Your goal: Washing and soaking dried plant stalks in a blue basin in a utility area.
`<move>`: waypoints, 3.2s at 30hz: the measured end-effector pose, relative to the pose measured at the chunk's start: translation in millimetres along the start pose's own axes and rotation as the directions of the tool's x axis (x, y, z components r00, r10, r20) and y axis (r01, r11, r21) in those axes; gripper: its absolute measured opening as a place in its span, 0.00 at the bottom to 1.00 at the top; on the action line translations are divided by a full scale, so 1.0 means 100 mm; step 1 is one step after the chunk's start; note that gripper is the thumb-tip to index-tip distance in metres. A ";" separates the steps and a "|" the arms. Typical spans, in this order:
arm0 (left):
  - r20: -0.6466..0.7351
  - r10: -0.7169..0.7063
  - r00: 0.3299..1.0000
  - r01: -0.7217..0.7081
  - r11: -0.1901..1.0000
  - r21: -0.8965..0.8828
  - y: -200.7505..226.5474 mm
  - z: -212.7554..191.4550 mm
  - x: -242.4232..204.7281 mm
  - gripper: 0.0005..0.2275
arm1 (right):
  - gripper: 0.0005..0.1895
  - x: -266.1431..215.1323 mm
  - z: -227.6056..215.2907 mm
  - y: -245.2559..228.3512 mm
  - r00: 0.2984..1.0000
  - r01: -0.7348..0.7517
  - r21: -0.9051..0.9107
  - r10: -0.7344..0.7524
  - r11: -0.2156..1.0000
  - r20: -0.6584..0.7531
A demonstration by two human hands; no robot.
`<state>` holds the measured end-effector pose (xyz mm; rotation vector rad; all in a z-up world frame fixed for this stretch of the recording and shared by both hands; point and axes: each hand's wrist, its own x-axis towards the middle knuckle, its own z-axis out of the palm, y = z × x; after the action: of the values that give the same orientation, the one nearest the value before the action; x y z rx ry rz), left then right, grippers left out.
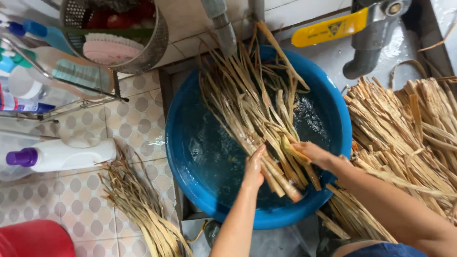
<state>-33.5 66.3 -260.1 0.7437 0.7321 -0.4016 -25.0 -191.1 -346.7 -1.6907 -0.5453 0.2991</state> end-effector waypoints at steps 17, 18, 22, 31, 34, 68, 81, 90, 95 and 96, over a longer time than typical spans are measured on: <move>0.154 -0.100 0.983 0.108 0.993 -0.048 -0.03 0.33 -0.31 0.15 | 0.32 1.20 0.23 -2.72 0.414 -0.910 -0.060 0.898 0.410 -0.148; 0.159 -0.100 0.982 0.109 0.993 -0.045 -0.06 0.40 -0.34 0.15 | 0.32 1.09 0.23 -2.37 0.415 -0.910 -0.057 0.897 0.411 -0.153; 0.105 -0.114 0.988 0.109 0.993 0.048 -0.17 0.28 -0.11 0.17 | 0.24 0.75 0.55 -1.80 0.691 -0.720 -0.292 0.610 0.629 -0.389; 0.133 -0.185 0.974 0.181 0.983 0.041 0.07 0.23 -0.33 0.32 | 0.22 0.77 0.29 -1.56 0.600 -0.765 -0.373 0.792 0.525 -0.115; 0.092 -0.245 0.965 0.226 0.957 0.179 -0.02 -0.16 -0.22 0.36 | 0.20 1.04 -0.34 -1.82 0.564 -0.655 -0.575 0.824 0.489 0.059; -0.074 -0.170 0.983 0.177 0.978 0.114 -0.23 -0.51 -0.33 0.43 | 0.07 1.38 -0.97 -3.00 0.909 -0.414 -0.687 0.311 0.597 -0.277; 0.117 -0.172 0.978 0.169 0.985 0.034 0.01 -0.49 -0.48 0.47 | 0.22 1.67 -0.85 -2.29 0.806 -0.541 -0.080 0.488 0.837 -0.335; 0.248 -0.098 0.964 0.124 0.988 -0.091 -0.26 0.21 -0.26 0.43 | 0.37 0.95 0.35 -1.81 0.766 -0.643 -0.009 0.643 0.766 -0.013; -0.213 -0.305 0.928 0.299 0.952 -0.060 -0.18 0.84 -0.39 0.39 | 0.31 0.90 0.12 -1.23 0.669 -0.719 -0.293 0.742 0.630 -0.048; -0.213 -0.307 0.927 0.302 0.952 -0.059 -0.28 0.89 -0.43 0.39 | 0.31 0.86 0.02 -1.27 0.667 -0.721 -0.291 0.743 0.628 -0.049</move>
<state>-38.8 -14.8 -196.2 0.6571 1.0671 -0.5968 24.0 -130.7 -214.8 -2.1442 0.1083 0.9219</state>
